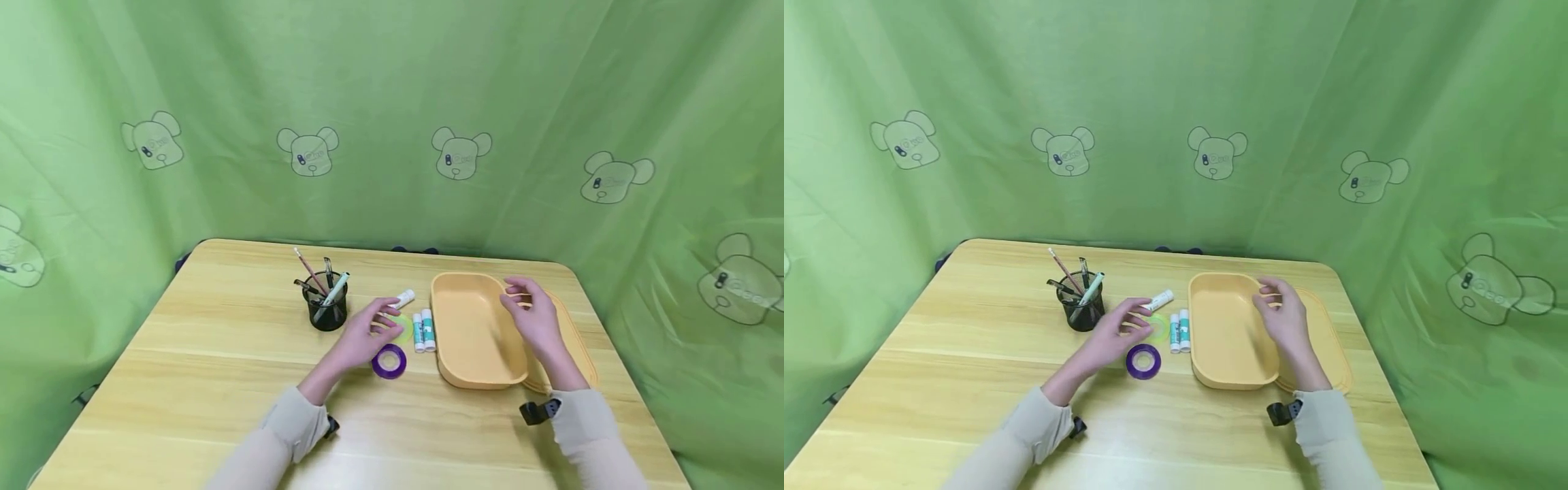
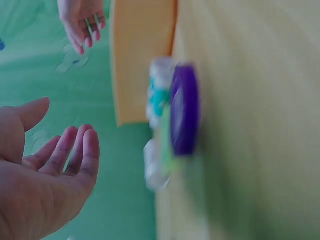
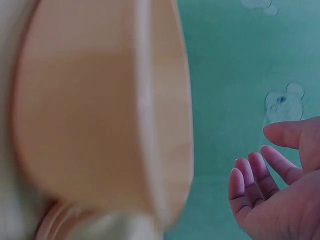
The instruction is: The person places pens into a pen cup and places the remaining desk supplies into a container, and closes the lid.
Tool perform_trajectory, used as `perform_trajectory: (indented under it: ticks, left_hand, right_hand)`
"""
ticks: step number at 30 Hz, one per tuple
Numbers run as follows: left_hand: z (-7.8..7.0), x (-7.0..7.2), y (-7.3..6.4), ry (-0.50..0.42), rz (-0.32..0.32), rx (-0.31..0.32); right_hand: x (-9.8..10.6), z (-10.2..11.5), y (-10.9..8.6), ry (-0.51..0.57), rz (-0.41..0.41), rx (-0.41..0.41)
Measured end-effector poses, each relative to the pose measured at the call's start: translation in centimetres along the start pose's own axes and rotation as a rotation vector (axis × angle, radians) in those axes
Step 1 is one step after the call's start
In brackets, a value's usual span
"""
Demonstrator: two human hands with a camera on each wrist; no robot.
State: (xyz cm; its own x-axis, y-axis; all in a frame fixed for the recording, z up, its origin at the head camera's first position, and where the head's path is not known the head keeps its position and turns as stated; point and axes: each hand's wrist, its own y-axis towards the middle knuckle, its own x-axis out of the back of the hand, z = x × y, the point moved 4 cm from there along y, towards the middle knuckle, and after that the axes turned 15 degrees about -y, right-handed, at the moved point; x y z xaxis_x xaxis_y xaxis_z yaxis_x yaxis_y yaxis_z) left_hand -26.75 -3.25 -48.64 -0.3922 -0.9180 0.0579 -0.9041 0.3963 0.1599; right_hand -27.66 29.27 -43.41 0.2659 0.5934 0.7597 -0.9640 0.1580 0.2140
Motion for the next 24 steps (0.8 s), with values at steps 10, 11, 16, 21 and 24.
perform_trajectory:
  ticks: [10, 11, 16, 21, 24]
  left_hand:
    - [2.5, -4.9, 0.7, -0.020, 0.121, 0.056]
    - [2.5, -5.0, 0.6, -0.013, 0.122, 0.056]
    - [2.3, -4.4, 0.3, -0.011, 0.113, 0.063]
    - [2.4, -2.7, -0.2, 0.044, 0.077, 0.065]
    - [2.7, -1.7, -0.5, 0.112, 0.052, 0.078]
  right_hand:
    - [-0.3, -5.2, -1.5, -0.118, 0.152, -0.077]
    - [-0.4, -5.5, -1.7, -0.124, 0.182, -0.084]
    - [-1.1, -6.2, -2.6, -0.122, 0.268, -0.096]
    - [-1.3, -6.7, -2.7, -0.098, 0.258, -0.097]
    - [-1.3, -7.0, -2.6, -0.087, 0.252, -0.097]
